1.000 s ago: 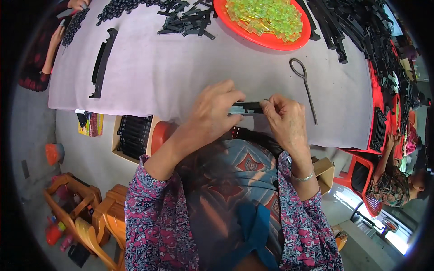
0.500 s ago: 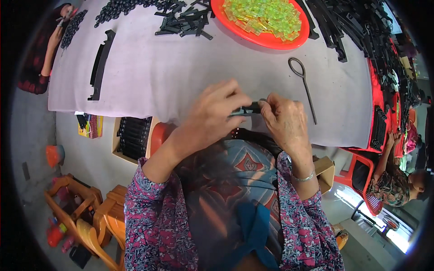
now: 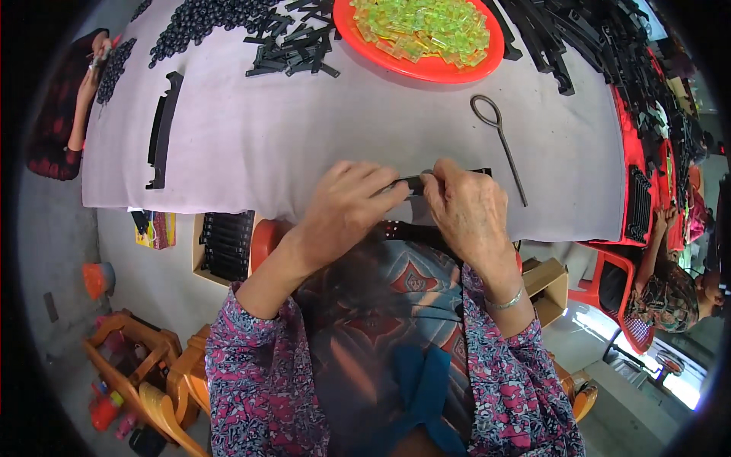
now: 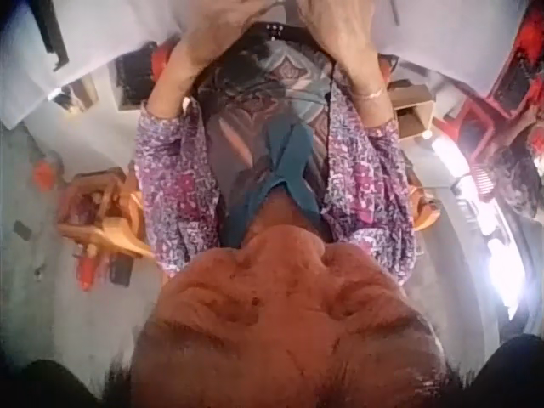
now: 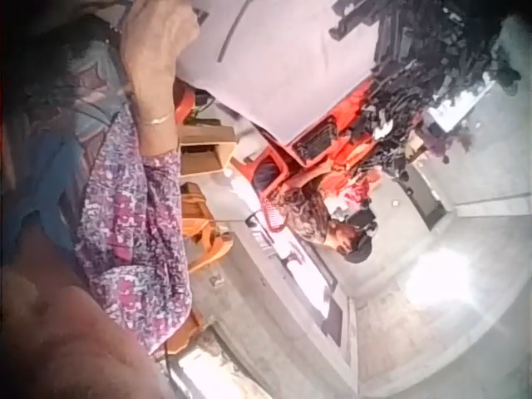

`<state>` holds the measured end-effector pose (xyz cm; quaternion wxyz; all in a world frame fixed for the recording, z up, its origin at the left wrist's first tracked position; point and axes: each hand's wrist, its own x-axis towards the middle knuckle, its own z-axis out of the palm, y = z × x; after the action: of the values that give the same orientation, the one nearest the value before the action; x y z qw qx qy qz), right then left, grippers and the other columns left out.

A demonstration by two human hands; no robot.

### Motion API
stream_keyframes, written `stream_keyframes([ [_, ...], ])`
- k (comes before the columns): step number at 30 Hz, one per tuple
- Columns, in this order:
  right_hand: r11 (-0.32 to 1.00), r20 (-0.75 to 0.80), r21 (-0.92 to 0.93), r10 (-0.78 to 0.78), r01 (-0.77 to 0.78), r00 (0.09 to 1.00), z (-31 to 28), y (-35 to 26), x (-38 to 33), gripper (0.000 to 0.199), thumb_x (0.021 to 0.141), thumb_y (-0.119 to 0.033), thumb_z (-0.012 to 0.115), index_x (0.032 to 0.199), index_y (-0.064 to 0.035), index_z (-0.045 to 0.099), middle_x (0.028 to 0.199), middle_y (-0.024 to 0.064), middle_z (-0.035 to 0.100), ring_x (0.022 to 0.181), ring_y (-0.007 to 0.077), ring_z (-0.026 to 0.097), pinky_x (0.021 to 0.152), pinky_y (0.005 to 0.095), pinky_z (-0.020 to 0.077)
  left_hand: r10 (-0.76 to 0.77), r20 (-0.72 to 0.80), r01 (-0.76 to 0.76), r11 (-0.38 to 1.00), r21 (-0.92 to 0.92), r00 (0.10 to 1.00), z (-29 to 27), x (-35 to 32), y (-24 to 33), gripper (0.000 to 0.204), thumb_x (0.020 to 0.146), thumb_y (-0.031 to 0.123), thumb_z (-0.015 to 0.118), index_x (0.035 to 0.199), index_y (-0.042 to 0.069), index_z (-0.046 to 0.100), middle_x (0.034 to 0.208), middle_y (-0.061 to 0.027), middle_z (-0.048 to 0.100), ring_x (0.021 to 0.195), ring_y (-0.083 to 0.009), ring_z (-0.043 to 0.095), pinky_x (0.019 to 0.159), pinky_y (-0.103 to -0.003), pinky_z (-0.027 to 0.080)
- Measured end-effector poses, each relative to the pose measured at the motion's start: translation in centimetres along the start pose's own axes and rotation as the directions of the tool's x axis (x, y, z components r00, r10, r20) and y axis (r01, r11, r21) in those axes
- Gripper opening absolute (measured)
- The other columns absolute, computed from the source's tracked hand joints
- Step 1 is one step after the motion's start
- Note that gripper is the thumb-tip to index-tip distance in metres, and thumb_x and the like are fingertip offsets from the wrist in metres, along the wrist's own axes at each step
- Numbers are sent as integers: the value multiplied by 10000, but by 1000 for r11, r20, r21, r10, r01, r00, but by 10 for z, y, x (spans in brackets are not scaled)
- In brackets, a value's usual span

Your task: Assembling and inspecting plastic components for printer toner cartridges at a manufacturing workstation.

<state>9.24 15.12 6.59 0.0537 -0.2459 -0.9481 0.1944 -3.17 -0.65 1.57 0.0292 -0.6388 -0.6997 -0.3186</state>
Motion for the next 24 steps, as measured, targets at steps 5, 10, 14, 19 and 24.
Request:
stream_keyframes([
  [5,999,-8,-32,-31,30,1000,1,1,0,207,944,-239,679,873,-46,655,673,187,649,662,405,658,587,475,506,19,-6,-19,1000,3,1000,1,1,-2,279,816,109,636,1091,74,671,1085,-52,649,1010,-228,644,848,-373,470],
  [10,997,-72,-11,-74,73,995,6,4,-5,194,947,-194,670,857,-47,581,699,175,664,625,394,666,536,482,511,14,-2,-14,1000,-2,1000,3,2,0,257,823,118,619,1071,65,663,1076,-47,645,1008,-221,639,846,-370,468],
  [14,996,-110,-10,-85,84,990,12,4,-8,182,956,-190,664,889,-45,576,723,172,669,628,391,661,547,487,506,-17,7,17,999,35,1000,4,1,3,253,821,132,608,1061,69,658,1062,-37,639,995,-214,633,835,-360,460],
  [19,988,-65,155,14,-3,998,12,10,-9,158,944,-193,689,912,-58,613,761,167,674,624,381,651,586,482,506,-79,26,79,997,19,997,2,2,8,280,769,54,705,1048,78,698,1110,-49,675,1024,-233,655,838,-363,475],
  [24,928,-169,358,-42,101,985,17,17,-19,135,887,-141,736,988,-76,674,861,121,658,708,341,657,623,457,515,-84,25,83,996,37,996,2,1,8,272,795,92,671,1066,80,690,1091,-44,662,1021,-226,647,830,-366,466],
])
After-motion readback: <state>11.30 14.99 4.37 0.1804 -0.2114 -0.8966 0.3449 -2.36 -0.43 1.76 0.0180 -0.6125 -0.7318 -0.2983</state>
